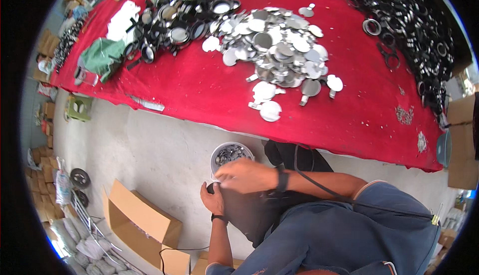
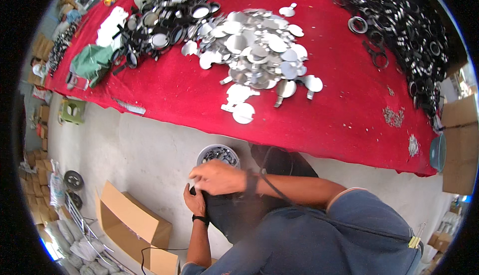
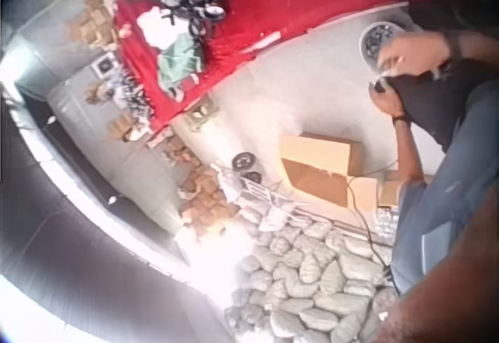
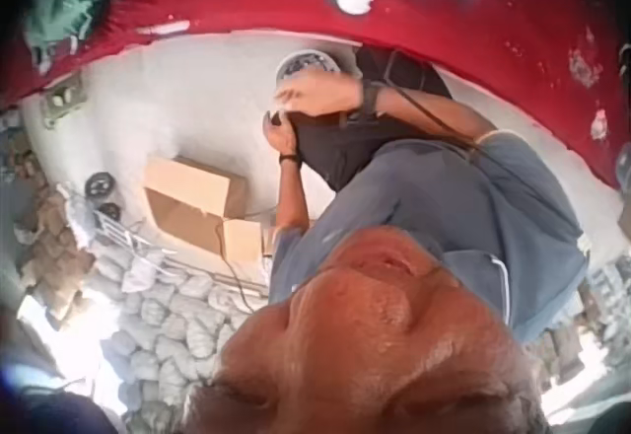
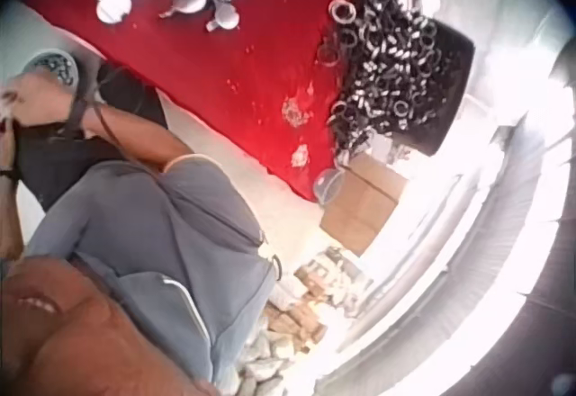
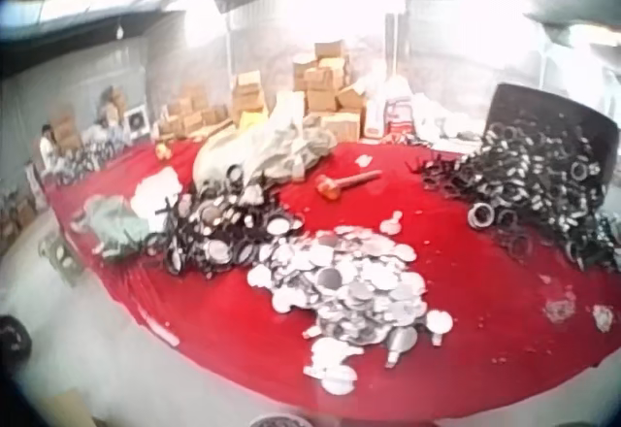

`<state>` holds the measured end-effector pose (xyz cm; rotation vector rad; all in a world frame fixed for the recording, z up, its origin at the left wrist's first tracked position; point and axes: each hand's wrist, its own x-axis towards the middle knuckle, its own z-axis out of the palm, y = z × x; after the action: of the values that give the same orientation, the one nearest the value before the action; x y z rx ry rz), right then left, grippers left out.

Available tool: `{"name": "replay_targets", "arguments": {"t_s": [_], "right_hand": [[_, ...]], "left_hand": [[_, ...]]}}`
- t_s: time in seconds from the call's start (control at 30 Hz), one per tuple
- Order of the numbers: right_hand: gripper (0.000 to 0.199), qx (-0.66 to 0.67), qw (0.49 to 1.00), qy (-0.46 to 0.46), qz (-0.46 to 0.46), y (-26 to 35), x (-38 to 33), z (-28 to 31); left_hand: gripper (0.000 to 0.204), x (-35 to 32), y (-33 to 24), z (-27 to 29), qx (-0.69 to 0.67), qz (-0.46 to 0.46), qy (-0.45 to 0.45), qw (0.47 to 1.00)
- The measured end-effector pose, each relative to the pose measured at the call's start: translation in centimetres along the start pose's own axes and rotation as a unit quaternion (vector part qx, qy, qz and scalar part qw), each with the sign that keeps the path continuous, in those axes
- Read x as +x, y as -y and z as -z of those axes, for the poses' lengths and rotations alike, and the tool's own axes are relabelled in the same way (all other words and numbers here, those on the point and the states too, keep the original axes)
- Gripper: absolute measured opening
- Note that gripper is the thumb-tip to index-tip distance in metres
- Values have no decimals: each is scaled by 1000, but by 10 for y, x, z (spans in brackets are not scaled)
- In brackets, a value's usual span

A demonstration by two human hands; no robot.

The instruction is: The recorder is seen assembling metal components by inserting screws into circular metal housings.

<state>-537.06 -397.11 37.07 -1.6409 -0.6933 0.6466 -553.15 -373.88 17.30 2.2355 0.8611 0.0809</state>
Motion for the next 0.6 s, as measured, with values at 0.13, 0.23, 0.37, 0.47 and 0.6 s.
{"name": "replay_targets", "arguments": {"t_s": [0.13, 0.23, 0.37, 0.47, 0.6], "right_hand": [[18, -116, 962, -238, 67, 43, -103, 106], [16, -106, 914, -391, -8, 28, -182, 170], [19, -116, 856, -499, -61, -3, -268, 220], [19, -175, 836, -516, -62, -15, -316, 224], [18, -152, 842, -513, -71, -22, -367, 210]], "left_hand": [[58, 8, -65, 13, 42, -122, -138, 982], [62, 5, -173, 15, 48, -257, -172, 950], [70, -7, -304, 2, 91, -419, -122, 895], [75, -9, -353, -28, 142, -434, -71, 887], [79, 3, -371, -73, 195, -421, -30, 885]]}}
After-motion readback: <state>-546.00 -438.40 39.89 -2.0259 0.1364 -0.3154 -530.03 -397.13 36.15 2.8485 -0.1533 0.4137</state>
